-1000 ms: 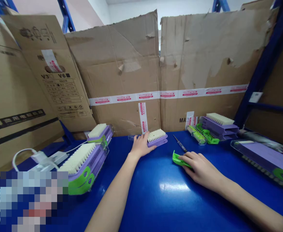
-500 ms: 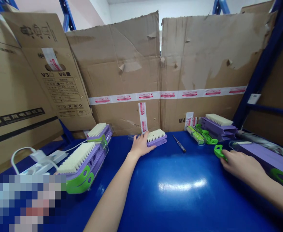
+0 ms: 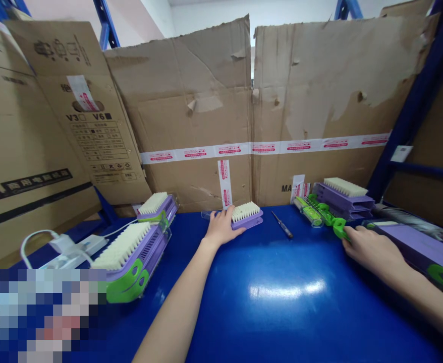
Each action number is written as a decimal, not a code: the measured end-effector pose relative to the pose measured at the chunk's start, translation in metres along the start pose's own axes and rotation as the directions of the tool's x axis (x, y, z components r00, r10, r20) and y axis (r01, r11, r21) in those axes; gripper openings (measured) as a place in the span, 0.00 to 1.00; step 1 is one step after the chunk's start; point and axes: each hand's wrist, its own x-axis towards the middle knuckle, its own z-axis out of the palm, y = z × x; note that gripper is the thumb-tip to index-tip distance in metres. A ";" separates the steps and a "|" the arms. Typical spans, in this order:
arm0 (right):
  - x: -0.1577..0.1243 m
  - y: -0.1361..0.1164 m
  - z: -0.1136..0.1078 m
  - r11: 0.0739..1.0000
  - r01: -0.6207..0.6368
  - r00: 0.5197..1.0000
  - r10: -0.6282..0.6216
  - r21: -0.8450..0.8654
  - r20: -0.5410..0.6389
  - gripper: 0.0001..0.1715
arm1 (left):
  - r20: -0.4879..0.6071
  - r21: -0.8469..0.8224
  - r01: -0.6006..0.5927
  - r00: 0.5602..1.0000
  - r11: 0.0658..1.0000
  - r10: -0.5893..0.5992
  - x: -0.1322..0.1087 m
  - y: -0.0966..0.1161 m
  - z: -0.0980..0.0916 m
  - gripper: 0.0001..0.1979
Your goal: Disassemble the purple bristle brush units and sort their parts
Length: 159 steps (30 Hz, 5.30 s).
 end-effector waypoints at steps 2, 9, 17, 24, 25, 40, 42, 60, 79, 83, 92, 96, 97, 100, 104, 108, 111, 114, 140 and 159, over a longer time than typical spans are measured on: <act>0.001 -0.001 0.000 1.000 0.001 1.000 -0.001 -0.003 -0.005 0.14 | -0.001 0.001 -0.002 1.000 1.000 0.002 0.000 0.000 0.001 0.38; 0.007 0.001 0.008 1.000 0.009 1.000 -0.009 -0.008 -0.030 0.14 | 0.010 0.013 0.002 1.000 1.000 -0.002 0.001 -0.001 0.001 0.39; -0.001 -0.003 -0.006 0.995 0.029 0.988 -0.043 -0.098 -0.149 0.14 | 0.012 0.004 0.000 1.000 1.000 0.000 0.000 0.000 0.000 0.39; 0.003 -0.006 -0.013 0.995 0.035 0.991 -0.047 -0.096 -0.122 0.14 | 0.007 0.001 0.000 1.000 1.000 0.000 0.000 0.000 0.000 0.38; 0.004 -0.005 -0.011 0.995 0.038 0.993 -0.048 -0.090 -0.111 0.14 | 0.009 0.001 0.001 1.000 1.000 -0.001 0.000 0.000 0.000 0.38; 0.010 0.001 0.004 0.991 0.134 0.987 -0.135 -0.018 -0.084 0.14 | -0.004 -0.008 -0.006 1.000 1.000 0.006 0.000 -0.001 0.001 0.38; 0.010 0.002 0.005 0.989 0.151 0.985 -0.151 -0.009 -0.079 0.15 | -0.004 -0.006 -0.004 1.000 1.000 0.004 0.000 -0.001 0.001 0.38; 0.011 -0.024 -0.023 0.986 0.167 0.954 -0.154 0.029 -0.258 0.17 | -0.001 0.001 0.001 1.000 1.000 -0.001 0.000 0.001 0.001 0.38; 0.041 -0.138 -0.046 0.949 0.069 0.994 -0.092 0.308 0.062 0.26 | -0.138 0.056 0.044 0.990 0.997 -0.036 0.000 -0.002 0.007 0.38; 0.040 -0.134 -0.055 0.930 0.106 0.982 -0.153 0.351 0.107 0.26 | -0.145 0.105 0.152 0.980 0.983 -0.136 0.001 0.007 0.011 0.38; 0.036 -0.131 -0.080 0.753 0.364 0.886 -0.099 0.548 -0.454 0.17 | -0.150 -0.081 -0.105 0.984 0.991 0.092 -0.004 -0.008 0.007 0.39; 0.033 -0.139 -0.077 0.594 0.557 0.785 -0.150 0.581 -0.601 0.16 | -0.127 -0.100 -0.129 0.985 0.987 0.116 -0.003 -0.005 0.007 0.41; 0.032 -0.141 -0.076 0.584 0.571 0.777 -0.157 0.577 -0.610 0.16 | -0.122 -0.078 -0.117 0.987 0.990 0.107 -0.003 -0.004 0.006 0.41; 0.032 -0.142 -0.074 0.596 0.575 0.768 -0.159 0.560 -0.620 0.15 | -0.109 0.046 -0.072 0.991 0.996 0.077 -0.003 0.002 0.004 0.40; 0.035 -0.136 -0.074 0.620 0.545 0.788 -0.147 0.565 -0.598 0.14 | -0.091 0.182 -0.101 0.989 0.978 0.119 -0.002 0.009 0.004 0.40; 0.036 -0.131 -0.077 0.590 0.501 0.827 -0.111 0.633 -0.551 0.15 | -0.075 0.200 -0.125 0.987 0.972 0.142 -0.002 0.007 0.004 0.43; 0.037 -0.132 -0.079 0.539 0.475 0.842 -0.048 0.696 -0.538 0.17 | -0.054 0.194 -0.177 0.980 0.965 0.191 -0.001 0.004 0.004 0.40; 0.039 -0.132 -0.078 0.533 0.440 0.843 0.032 0.723 -0.536 0.18 | -0.057 0.240 -0.246 0.962 0.939 0.266 -0.002 0.004 0.003 0.35; 0.046 -0.130 -0.066 0.529 0.417 0.826 0.118 0.739 -0.551 0.18 | -0.126 0.388 -0.495 0.807 0.778 0.577 0.001 0.012 -0.001 0.16; 0.041 -0.161 -0.072 -0.398 0.233 0.965 -0.021 0.887 -0.263 0.14 | -0.104 0.509 -0.516 0.757 0.689 0.645 0.004 0.019 0.010 0.15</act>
